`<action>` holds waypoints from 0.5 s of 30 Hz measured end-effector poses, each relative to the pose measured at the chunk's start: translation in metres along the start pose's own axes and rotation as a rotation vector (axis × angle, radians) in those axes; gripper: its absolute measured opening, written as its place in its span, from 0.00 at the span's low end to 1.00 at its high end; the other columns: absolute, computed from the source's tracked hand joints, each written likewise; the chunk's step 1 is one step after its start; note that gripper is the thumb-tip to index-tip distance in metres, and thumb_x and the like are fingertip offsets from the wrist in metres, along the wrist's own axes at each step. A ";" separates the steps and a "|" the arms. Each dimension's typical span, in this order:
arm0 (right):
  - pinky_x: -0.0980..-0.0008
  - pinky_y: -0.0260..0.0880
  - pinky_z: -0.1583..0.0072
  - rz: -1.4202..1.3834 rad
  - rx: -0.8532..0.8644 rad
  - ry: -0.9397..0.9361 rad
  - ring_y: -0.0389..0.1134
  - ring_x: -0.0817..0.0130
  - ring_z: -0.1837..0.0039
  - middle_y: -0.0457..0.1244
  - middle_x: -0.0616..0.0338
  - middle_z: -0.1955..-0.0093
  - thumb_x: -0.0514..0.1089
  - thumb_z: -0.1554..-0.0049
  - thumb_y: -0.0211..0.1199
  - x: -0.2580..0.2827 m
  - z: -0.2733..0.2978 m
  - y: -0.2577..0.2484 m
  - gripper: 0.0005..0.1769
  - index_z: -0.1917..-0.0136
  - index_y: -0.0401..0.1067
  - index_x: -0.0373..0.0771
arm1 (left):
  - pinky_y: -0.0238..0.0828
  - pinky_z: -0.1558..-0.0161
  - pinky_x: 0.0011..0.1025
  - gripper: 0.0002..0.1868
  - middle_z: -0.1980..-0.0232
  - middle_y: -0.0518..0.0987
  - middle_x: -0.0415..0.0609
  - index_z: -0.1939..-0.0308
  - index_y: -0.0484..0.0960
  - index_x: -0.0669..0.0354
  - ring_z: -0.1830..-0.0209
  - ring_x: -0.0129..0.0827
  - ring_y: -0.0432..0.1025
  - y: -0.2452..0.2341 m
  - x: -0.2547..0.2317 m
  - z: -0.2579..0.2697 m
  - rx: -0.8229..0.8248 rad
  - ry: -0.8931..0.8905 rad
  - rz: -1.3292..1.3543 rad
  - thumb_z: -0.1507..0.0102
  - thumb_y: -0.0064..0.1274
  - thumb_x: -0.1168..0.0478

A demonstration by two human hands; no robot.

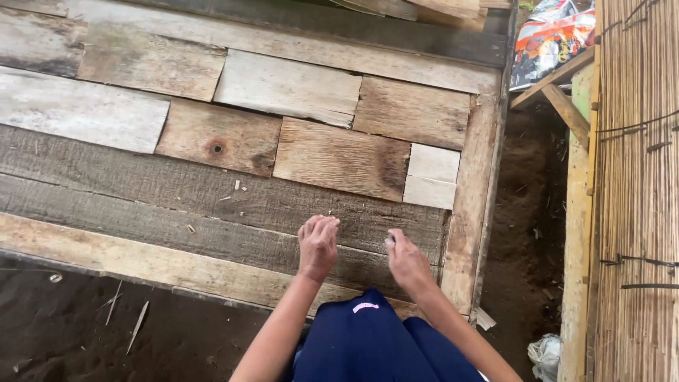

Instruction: The person arranges various wooden planks on a flat surface, using a utility knife to trim and adjust the pieces to fit together. They repeatedly pick up, position, and cut the planks to create a patterned layout.

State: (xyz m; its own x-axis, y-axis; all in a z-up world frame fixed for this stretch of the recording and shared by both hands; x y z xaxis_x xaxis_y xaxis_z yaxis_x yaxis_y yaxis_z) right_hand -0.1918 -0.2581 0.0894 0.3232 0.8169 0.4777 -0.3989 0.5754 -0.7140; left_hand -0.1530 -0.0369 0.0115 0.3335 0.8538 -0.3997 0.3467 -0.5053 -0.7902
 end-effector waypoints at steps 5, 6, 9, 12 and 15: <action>0.49 0.69 0.45 -0.322 -0.065 0.014 0.69 0.49 0.46 0.64 0.52 0.48 0.53 0.39 0.53 -0.024 0.006 0.002 0.22 0.31 0.64 0.54 | 0.72 0.45 0.38 0.09 0.54 0.85 0.44 0.53 0.87 0.48 0.48 0.44 0.76 -0.004 -0.015 0.033 0.059 -0.114 0.350 0.36 0.56 0.62; 0.54 0.68 0.52 -0.426 -0.092 0.022 0.68 0.58 0.57 0.62 0.58 0.61 0.47 0.42 0.61 -0.032 0.005 0.010 0.24 0.33 0.65 0.51 | 0.73 0.46 0.40 0.10 0.55 0.85 0.48 0.53 0.87 0.50 0.50 0.46 0.77 0.000 -0.015 0.041 0.151 -0.185 0.497 0.35 0.54 0.65; 0.76 0.58 0.62 -0.864 -0.053 -0.112 0.60 0.70 0.65 0.58 0.59 0.61 0.24 0.55 0.50 -0.045 -0.018 0.052 0.34 0.34 0.62 0.38 | 0.74 0.45 0.42 0.13 0.53 0.87 0.53 0.47 0.86 0.54 0.48 0.46 0.79 -0.011 -0.031 0.043 0.329 -0.381 0.782 0.32 0.49 0.64; 0.72 0.59 0.56 -1.063 0.075 -0.038 0.66 0.63 0.42 0.64 0.49 0.50 0.20 0.55 0.43 0.001 0.001 0.054 0.34 0.37 0.67 0.37 | 0.69 0.37 0.26 0.17 0.41 0.83 0.48 0.41 0.82 0.58 0.40 0.28 0.77 -0.026 -0.045 0.043 0.556 -0.400 0.912 0.31 0.51 0.57; 0.63 0.71 0.41 -1.235 0.049 -0.158 0.69 0.59 0.45 0.68 0.44 0.46 0.22 0.49 0.56 0.071 0.028 0.044 0.24 0.40 0.66 0.33 | 0.63 0.36 0.24 0.28 0.35 0.79 0.41 0.31 0.73 0.50 0.36 0.20 0.70 -0.091 -0.054 0.024 0.744 -0.407 0.953 0.35 0.52 0.51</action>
State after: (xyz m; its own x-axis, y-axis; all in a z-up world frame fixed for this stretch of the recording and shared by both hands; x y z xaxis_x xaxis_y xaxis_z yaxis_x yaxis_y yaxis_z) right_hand -0.2107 -0.1734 0.1060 0.3996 -0.2768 0.8739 0.0652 0.9595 0.2740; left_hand -0.2236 -0.0340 0.0941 -0.1590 0.2365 -0.9585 -0.4972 -0.8580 -0.1292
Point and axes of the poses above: each hand's wrist, its own z-axis away from the middle knuckle, its own y-axis out of the palm, x = y × z, the point moved 5 cm from there along -z, towards the middle knuckle
